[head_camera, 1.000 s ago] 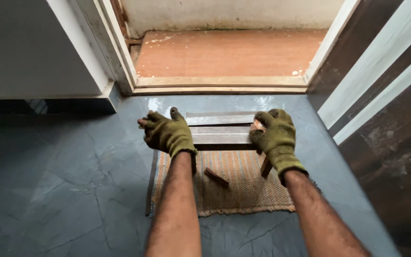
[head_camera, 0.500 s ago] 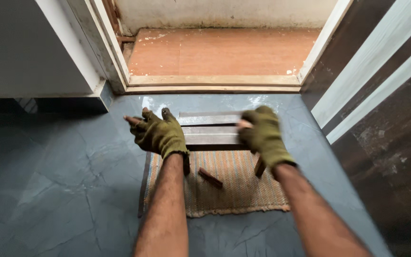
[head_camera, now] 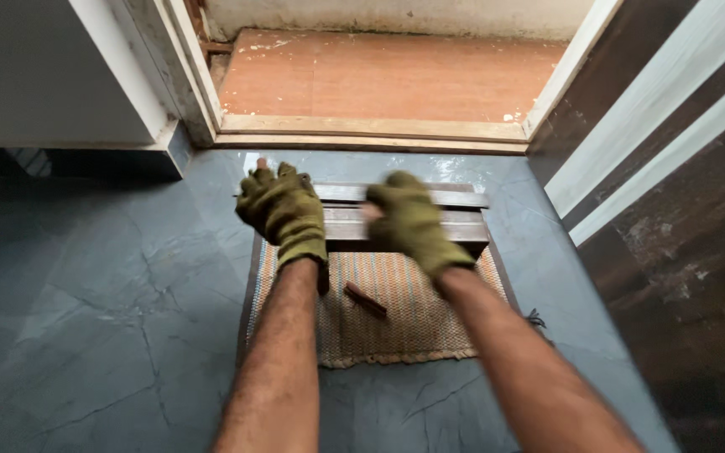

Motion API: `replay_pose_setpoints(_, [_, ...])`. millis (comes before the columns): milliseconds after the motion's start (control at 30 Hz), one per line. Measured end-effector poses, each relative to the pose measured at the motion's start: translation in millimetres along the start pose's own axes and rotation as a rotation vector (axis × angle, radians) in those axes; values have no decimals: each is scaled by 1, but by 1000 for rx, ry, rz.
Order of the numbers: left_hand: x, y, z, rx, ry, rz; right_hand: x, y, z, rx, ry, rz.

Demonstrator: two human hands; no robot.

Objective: The person sands a metal bar placed on a small wooden stool using a sanding block. They repeatedly rub the sanding block along the bar's length and edges while holding it steady with their other hand.

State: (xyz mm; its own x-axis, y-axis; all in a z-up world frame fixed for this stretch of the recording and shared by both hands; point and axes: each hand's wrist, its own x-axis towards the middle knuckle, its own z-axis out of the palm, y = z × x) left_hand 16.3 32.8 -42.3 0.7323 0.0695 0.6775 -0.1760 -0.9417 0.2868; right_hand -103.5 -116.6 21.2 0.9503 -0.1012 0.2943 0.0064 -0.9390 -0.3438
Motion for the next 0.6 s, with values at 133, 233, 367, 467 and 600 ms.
replay_pose_setpoints(133, [5,8,-16,159,-162,65,-34,59,-22,19,191,133])
replay_pose_setpoints(233, [10,14,-29,51,-594,7,-35,63,-10,-62,189,315])
replay_pose_setpoints(367, [11,19,-39,109,-578,46,-10,22,13,4,89,281])
replay_pose_setpoints(467, [15,27,-42,87,-650,134,10,-10,23,6,60,243])
replay_pose_setpoints(600, [11,18,-49,113,-761,72,17,-22,30,29,-50,132])
